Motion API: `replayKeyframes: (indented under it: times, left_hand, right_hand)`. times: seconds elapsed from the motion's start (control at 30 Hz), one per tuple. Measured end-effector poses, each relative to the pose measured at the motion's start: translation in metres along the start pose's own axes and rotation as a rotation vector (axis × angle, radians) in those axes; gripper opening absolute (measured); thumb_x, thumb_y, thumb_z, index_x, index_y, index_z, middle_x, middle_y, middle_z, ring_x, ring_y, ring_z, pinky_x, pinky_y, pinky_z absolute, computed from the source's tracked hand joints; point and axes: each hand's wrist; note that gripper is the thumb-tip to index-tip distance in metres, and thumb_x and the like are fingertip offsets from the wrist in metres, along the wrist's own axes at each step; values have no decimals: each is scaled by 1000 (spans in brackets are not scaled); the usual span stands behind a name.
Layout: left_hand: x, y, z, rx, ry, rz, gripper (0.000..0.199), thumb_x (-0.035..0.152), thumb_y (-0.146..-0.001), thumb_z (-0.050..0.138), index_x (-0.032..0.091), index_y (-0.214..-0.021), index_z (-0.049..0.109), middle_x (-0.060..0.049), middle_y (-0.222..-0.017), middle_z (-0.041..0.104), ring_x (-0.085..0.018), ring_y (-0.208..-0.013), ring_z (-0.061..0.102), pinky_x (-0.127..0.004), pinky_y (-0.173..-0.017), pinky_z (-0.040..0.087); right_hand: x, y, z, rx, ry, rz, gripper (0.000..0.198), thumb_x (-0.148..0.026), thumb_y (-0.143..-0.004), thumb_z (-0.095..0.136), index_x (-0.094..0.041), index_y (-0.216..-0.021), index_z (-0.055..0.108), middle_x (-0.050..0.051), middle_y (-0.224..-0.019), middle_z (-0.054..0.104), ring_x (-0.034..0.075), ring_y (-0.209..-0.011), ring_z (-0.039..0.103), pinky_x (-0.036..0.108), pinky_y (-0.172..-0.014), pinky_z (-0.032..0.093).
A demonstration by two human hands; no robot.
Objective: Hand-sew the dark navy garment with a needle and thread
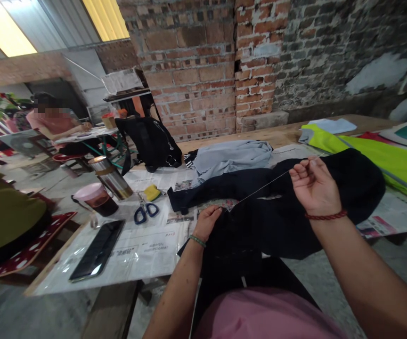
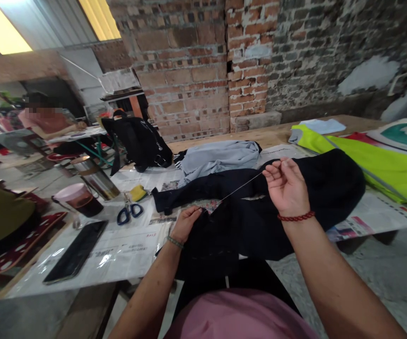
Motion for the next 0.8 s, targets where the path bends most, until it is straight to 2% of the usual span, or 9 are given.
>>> replayKeyframes:
  times: [0.33,0.6,0.8]
  left_hand:
    - [-1,-1,-1,-8,-15,10,24,39,-65,61,15,-62,57,6,-47,44,-5,-41,35,-19,-40,25]
    - [2,0,1,-2,13,-9,23,38,-64,62,16,-59,55,7,-45,42,-5,-39,32,-19,-39,22]
    - [3,1,2,6,8,5,24,39,-62,62,15,-61,58,6,-46,45,-5,-40,35,-19,-39,25]
  right_hand:
    - [-15,-11,-10,52,79,-126,14,-6,-75,46,-15,-78,55,-2,-60,60,12,-55,61,26,-56,50]
    - [-13,-19,-21,87,261,-341,12,-3,-71,47,-12,-75,53,0,-57,59,15,-48,61,29,-50,50]
    - [-6,-29,-35,235,375,-466,12,-5,-71,47,-12,-77,53,-1,-59,58,15,-52,63,27,-52,50]
Point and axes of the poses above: each hand's wrist, its own y-axis away from the middle knuckle, its own z-axis out of the palm, x = y × z
